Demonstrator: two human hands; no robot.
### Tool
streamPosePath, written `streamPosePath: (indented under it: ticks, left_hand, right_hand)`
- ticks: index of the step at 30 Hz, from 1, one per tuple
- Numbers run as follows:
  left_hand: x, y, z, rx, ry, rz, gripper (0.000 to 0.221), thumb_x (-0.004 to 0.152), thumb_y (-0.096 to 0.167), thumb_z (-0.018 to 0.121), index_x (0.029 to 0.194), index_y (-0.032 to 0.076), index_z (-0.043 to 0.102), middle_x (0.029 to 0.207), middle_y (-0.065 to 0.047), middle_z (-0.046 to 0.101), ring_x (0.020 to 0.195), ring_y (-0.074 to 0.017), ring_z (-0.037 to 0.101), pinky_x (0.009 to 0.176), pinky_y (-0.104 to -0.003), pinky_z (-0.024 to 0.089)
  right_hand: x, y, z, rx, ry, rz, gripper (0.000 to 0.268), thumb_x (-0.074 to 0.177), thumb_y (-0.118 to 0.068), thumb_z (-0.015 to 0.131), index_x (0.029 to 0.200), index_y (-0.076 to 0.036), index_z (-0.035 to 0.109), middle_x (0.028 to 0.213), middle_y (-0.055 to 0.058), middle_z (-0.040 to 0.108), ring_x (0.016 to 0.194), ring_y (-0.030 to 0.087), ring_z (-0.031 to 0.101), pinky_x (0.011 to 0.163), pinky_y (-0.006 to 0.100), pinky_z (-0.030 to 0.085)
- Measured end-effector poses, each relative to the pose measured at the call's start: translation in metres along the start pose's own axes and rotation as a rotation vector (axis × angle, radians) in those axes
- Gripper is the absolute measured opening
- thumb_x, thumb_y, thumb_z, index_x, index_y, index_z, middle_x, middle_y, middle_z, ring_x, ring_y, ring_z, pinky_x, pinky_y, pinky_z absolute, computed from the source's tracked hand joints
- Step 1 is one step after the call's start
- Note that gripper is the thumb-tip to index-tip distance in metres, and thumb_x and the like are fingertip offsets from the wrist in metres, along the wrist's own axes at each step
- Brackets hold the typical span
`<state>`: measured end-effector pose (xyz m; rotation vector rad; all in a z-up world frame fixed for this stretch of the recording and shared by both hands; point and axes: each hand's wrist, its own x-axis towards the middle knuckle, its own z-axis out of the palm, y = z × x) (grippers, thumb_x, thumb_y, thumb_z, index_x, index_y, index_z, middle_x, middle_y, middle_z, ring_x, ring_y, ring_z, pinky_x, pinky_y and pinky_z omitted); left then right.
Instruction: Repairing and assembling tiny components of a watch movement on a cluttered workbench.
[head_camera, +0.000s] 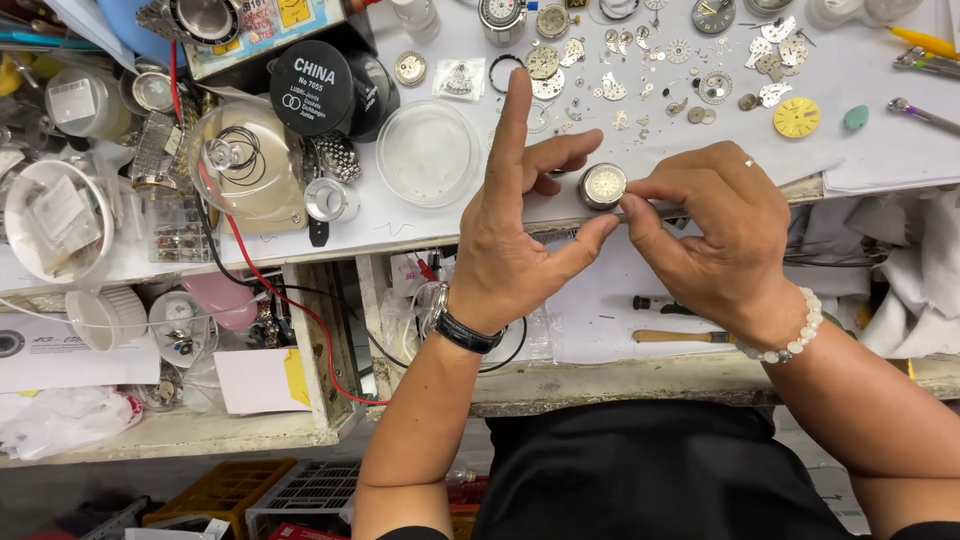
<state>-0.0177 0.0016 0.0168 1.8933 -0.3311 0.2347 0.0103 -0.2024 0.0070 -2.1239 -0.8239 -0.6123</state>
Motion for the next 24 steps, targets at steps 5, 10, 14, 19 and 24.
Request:
streamPosePath:
  ticks: [5,10,14,19,24]
  left_hand:
    - [0.0026,-0.0026,-0.0006,0.004,-0.014,-0.009,0.108,0.101,0.015,0.086,0.17,0.026,0.004,0.14,-0.001,0.076,0.114,-0.0116,0.075,0.104,-0.024,0.061]
    - [0.0043,-0.0017,0.0012,0.097,-0.01,-0.01,0.096,0.103,0.016,0.082,0.168,0.023,0.012,0.132,0.004,0.078,0.111,-0.0078,0.075,0.102,-0.023,0.063]
    - [0.0066,0.003,0.0008,0.096,-0.009,-0.044,0.096,0.1,0.013,0.083,0.167,0.022,0.015,0.132,0.005,0.078,0.106,-0.0072,0.074,0.101,-0.023,0.063]
    - [0.0078,0.0052,-0.0011,0.046,-0.029,-0.089,0.089,0.103,0.019,0.077,0.167,0.024,0.016,0.132,0.003,0.078,0.109,-0.0082,0.072,0.103,-0.024,0.062]
    - [0.0093,0.0061,-0.0008,0.0,-0.04,-0.079,0.084,0.103,0.013,0.078,0.165,0.021,0.021,0.131,-0.001,0.077,0.112,-0.0085,0.073,0.111,-0.024,0.062]
  right_hand:
    - [-0.002,0.0023,0.0046,-0.034,0.02,-0.037,0.007,0.103,0.0,0.076,0.098,0.004,0.072,0.089,0.016,0.069,0.08,0.03,0.06,0.071,0.04,0.046]
    - [-0.0059,0.0049,0.0066,-0.033,0.048,-0.053,0.004,0.102,0.004,0.078,0.103,0.004,0.074,0.093,0.018,0.069,0.081,0.03,0.06,0.069,0.039,0.048]
    - [-0.0086,0.0057,0.0058,-0.028,0.049,-0.027,0.005,0.102,0.003,0.078,0.104,0.005,0.074,0.093,0.018,0.068,0.082,0.03,0.06,0.071,0.039,0.049]
    - [-0.0066,0.0068,0.0061,-0.009,0.071,-0.043,0.007,0.1,0.006,0.08,0.1,0.004,0.073,0.091,0.018,0.068,0.081,0.03,0.06,0.069,0.038,0.049]
    - [-0.0052,0.0054,0.0058,-0.002,0.068,-0.028,0.007,0.099,0.005,0.08,0.098,0.004,0.073,0.09,0.017,0.068,0.08,0.029,0.06,0.072,0.039,0.048]
